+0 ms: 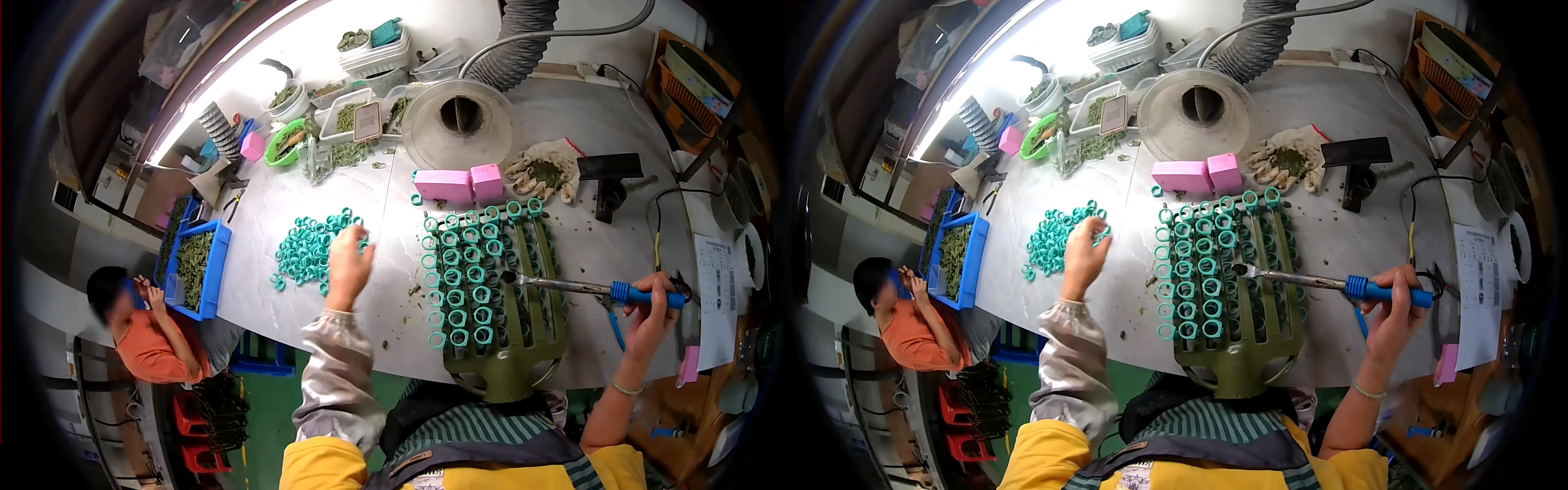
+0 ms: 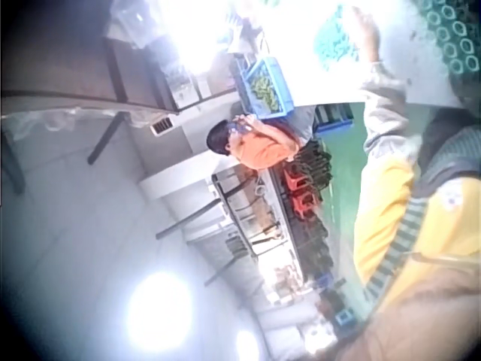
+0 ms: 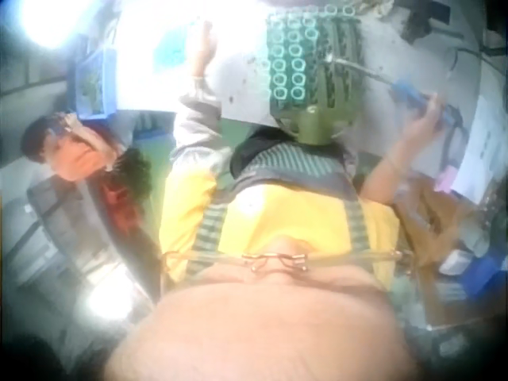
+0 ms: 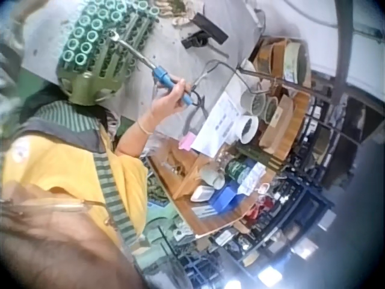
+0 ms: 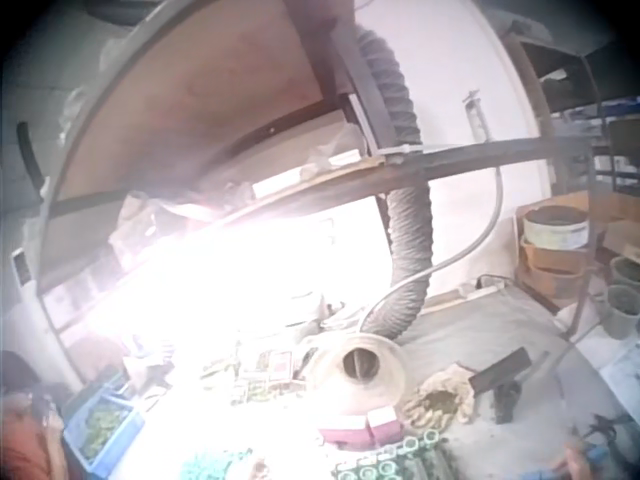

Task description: The person picks up green plastic rings from the table and places them into a green rack before using a soldering iron to bond the components together. They repeat this process for several rings and move pink blocks to adjust their work area on the table.

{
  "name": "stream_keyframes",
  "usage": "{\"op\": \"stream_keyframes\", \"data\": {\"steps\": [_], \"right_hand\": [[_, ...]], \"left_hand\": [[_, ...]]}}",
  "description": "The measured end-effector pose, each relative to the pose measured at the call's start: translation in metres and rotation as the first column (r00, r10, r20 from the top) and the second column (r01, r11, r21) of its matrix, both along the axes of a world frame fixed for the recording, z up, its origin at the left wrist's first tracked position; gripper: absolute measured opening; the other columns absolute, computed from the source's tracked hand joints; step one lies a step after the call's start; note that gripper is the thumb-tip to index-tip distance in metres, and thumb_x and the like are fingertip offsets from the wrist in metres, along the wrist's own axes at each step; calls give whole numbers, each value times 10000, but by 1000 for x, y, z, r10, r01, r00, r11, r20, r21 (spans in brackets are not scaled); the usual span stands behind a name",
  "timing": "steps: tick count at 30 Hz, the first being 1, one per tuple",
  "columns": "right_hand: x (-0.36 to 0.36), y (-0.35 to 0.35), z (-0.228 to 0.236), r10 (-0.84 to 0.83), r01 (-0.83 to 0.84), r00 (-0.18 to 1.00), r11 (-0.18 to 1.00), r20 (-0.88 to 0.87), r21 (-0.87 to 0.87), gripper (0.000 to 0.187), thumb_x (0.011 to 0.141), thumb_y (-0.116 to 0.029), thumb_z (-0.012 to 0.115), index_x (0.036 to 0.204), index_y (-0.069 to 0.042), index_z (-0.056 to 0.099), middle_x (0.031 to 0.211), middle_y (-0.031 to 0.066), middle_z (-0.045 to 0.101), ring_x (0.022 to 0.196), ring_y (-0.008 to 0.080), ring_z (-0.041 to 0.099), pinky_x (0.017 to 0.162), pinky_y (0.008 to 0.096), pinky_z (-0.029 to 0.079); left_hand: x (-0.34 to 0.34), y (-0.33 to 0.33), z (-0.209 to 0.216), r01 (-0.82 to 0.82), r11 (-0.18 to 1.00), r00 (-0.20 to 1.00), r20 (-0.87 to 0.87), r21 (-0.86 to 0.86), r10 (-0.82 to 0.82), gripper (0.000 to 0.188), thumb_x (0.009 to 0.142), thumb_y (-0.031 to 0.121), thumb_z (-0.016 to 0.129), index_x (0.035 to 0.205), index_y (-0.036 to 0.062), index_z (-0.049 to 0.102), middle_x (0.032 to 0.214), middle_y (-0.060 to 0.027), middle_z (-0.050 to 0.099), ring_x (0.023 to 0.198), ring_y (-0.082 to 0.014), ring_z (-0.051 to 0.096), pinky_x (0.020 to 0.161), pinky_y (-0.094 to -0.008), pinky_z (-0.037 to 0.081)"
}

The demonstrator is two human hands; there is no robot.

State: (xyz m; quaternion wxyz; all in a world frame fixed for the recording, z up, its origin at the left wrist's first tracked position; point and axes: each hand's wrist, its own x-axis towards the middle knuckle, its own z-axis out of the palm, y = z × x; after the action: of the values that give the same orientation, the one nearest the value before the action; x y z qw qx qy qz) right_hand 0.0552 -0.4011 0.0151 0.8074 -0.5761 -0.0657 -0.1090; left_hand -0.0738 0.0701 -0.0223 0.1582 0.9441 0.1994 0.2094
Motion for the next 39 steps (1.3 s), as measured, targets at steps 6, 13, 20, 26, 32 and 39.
{"op": "stream_keyframes", "data": {"steps": [6,13,20,26,32,39], "right_hand": [[-2,-2,2,15,-14,1000,1000,17,-21,251,942,-201,579,760,-28,586,735,59,609,485,112,525,422,217,425],[-9,-3,8,-11,11,1000,998,2,-67,263,937,-236,608,774,-29,613,747,51,628,505,120,560,443,224,446],[-8,-2,0,4,2,998,996,69,-87,247,961,-180,584,797,1,620,791,55,632,529,115,582,456,236,475],[-5,6,-8,65,-60,995,996,75,-70,243,973,-164,565,816,16,610,796,55,620,549,126,599,483,263,508],[-4,4,-6,67,-61,994,995,82,-81,229,961,-150,579,807,16,615,770,45,602,534,123,585,467,252,478],[-6,-16,4,0,0,1000,1000,27,-20,248,937,-165,590,740,-15,592,719,45,579,469,109,525,409,215,424]], "left_hand": [[-48,16,-31,-165,952,986,-75,-257,151,366,758,44,750,1073,48,565,1050,-125,650,914,-305,620,804,-408,499],[-13,-65,24,221,844,971,191,-489,-143,261,876,-19,662,1132,32,672,1133,-89,605,972,-192,664,771,-283,588],[42,-165,36,583,791,812,169,-186,-559,313,831,48,705,1140,62,659,1116,-112,661,1029,-327,600,880,-390,502],[62,-177,23,622,770,783,108,-142,-612,288,824,43,701,1110,50,674,1114,-99,667,1044,-301,581,891,-384,491],[60,-174,21,616,775,787,67,-142,-613,280,829,35,689,1108,49,677,1114,-96,667,1049,-301,582,901,-393,489],[63,-153,27,554,774,832,253,-308,-495,236,820,28,703,1049,24,644,1062,-153,618,935,-337,596,810,-392,502]]}}
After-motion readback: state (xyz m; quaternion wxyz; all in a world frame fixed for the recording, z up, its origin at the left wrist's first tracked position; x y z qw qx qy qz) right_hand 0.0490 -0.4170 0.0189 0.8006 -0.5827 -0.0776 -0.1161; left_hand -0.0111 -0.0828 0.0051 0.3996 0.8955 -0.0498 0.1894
